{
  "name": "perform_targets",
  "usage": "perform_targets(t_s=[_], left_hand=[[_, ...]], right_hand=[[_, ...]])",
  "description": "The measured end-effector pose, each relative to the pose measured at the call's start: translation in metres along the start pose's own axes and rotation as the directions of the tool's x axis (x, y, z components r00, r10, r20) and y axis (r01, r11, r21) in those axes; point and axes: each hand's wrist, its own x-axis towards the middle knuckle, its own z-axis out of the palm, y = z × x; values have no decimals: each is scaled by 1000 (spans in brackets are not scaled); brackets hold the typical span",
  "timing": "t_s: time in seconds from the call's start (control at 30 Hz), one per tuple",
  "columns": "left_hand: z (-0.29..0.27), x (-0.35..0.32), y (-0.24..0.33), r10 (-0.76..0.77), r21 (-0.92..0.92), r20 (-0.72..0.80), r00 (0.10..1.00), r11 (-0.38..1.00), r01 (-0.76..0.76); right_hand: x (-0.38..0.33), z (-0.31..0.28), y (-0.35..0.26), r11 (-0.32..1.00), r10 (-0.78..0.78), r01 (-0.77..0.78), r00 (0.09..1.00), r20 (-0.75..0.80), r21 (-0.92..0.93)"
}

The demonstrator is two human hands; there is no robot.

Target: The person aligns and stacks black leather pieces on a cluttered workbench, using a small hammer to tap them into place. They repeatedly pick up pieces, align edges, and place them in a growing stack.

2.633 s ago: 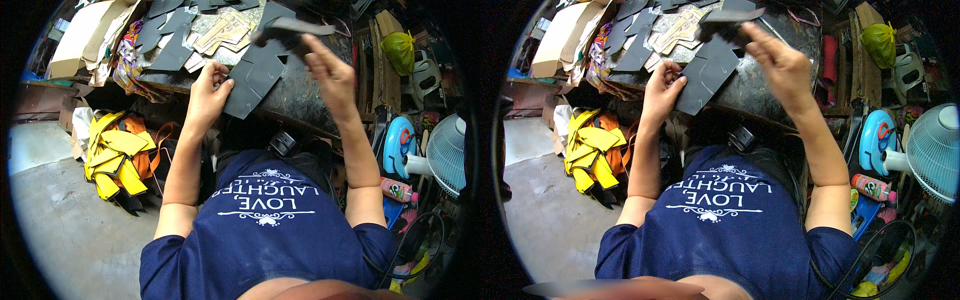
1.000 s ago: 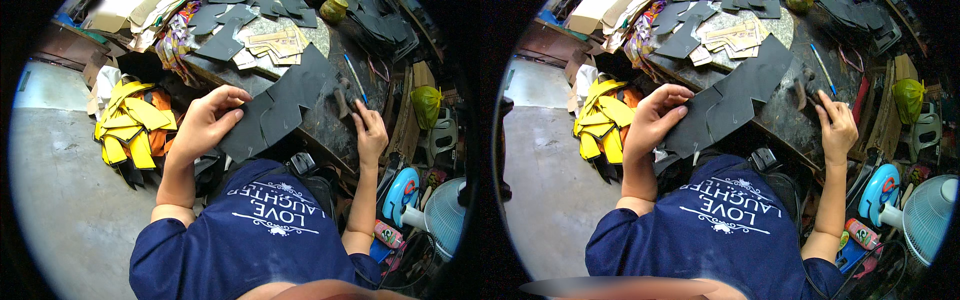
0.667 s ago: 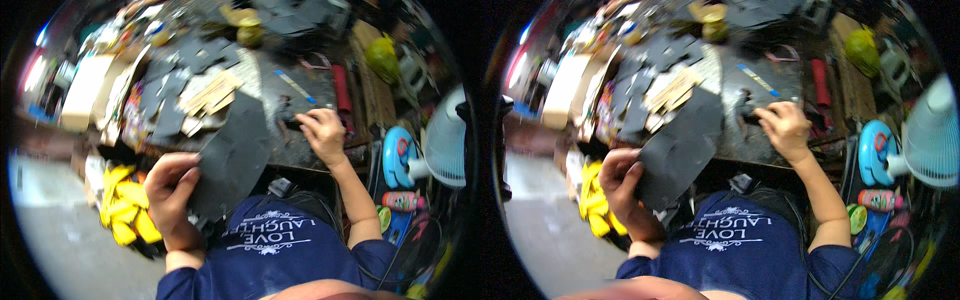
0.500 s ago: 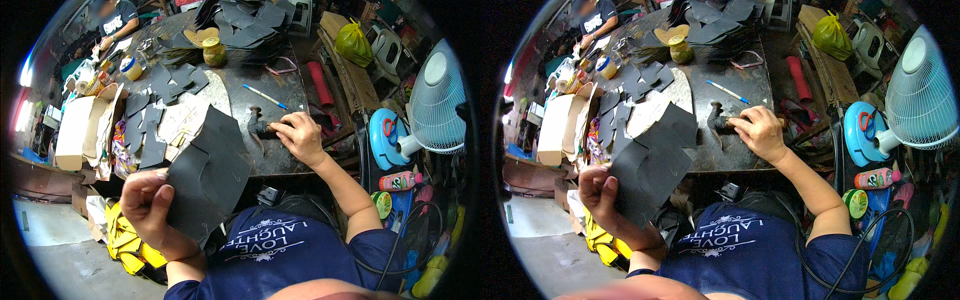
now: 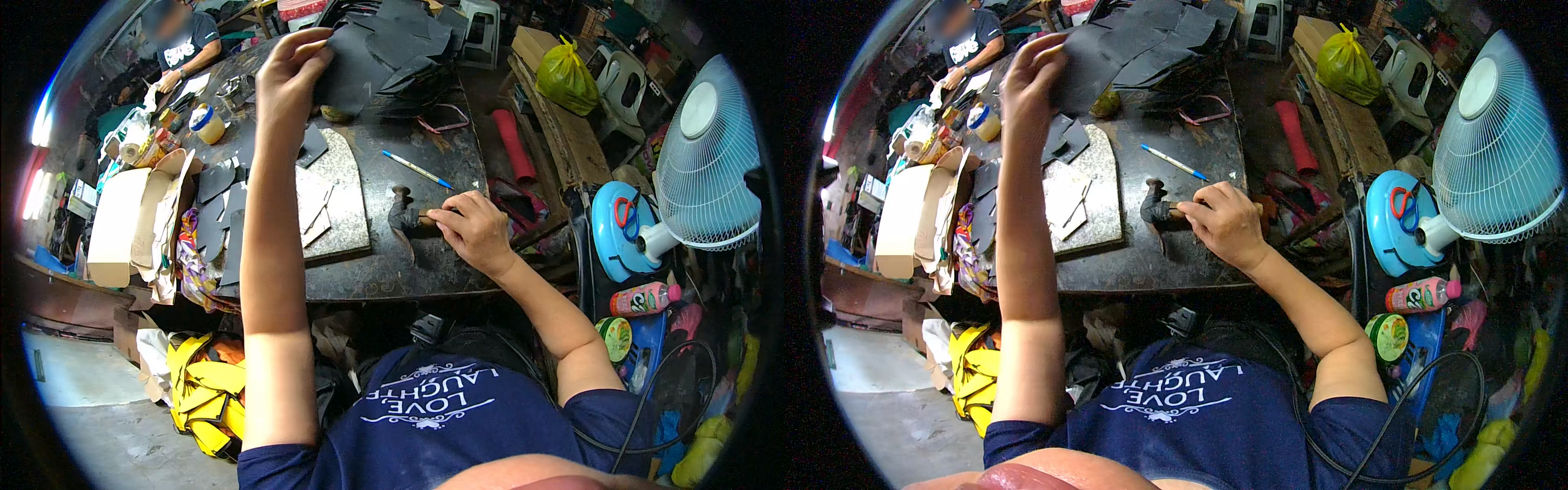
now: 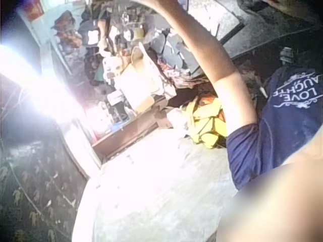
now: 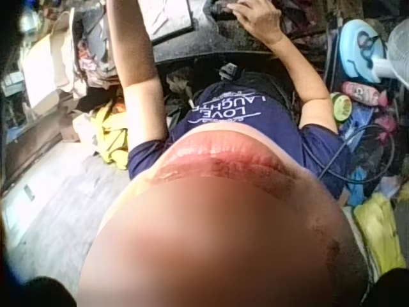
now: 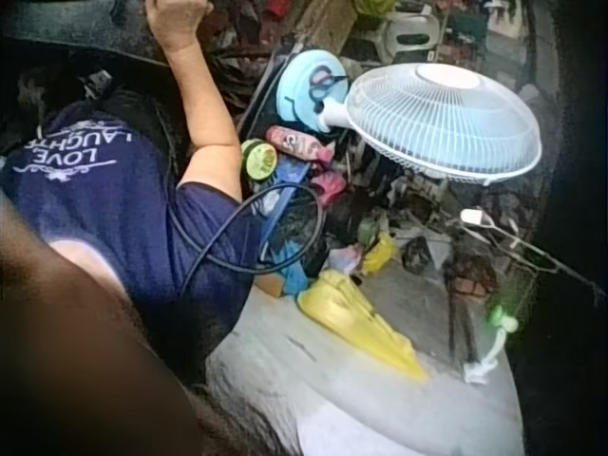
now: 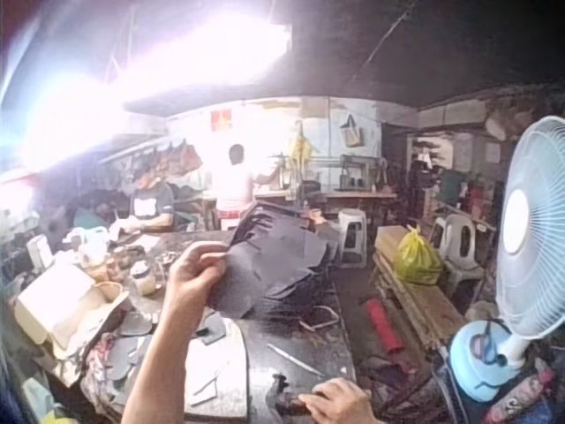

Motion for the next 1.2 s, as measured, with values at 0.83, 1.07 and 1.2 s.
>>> perform_targets(t_s=[0.83, 1.07, 1.2], left_hand=[[1, -226, 22, -39, 724, 110, 993, 687, -53], [-44, -255, 43, -50, 870, -129, 990, 474, 137], [-86, -266, 42, 120, 928, -372, 920, 31, 371]], right_hand=[[-3, 4, -5, 1000, -14, 17, 994, 112, -26], [-4, 3, -5, 999, -17, 22, 991, 135, -31], [-4, 3, -6, 1000, -7, 11, 990, 143, -25]])
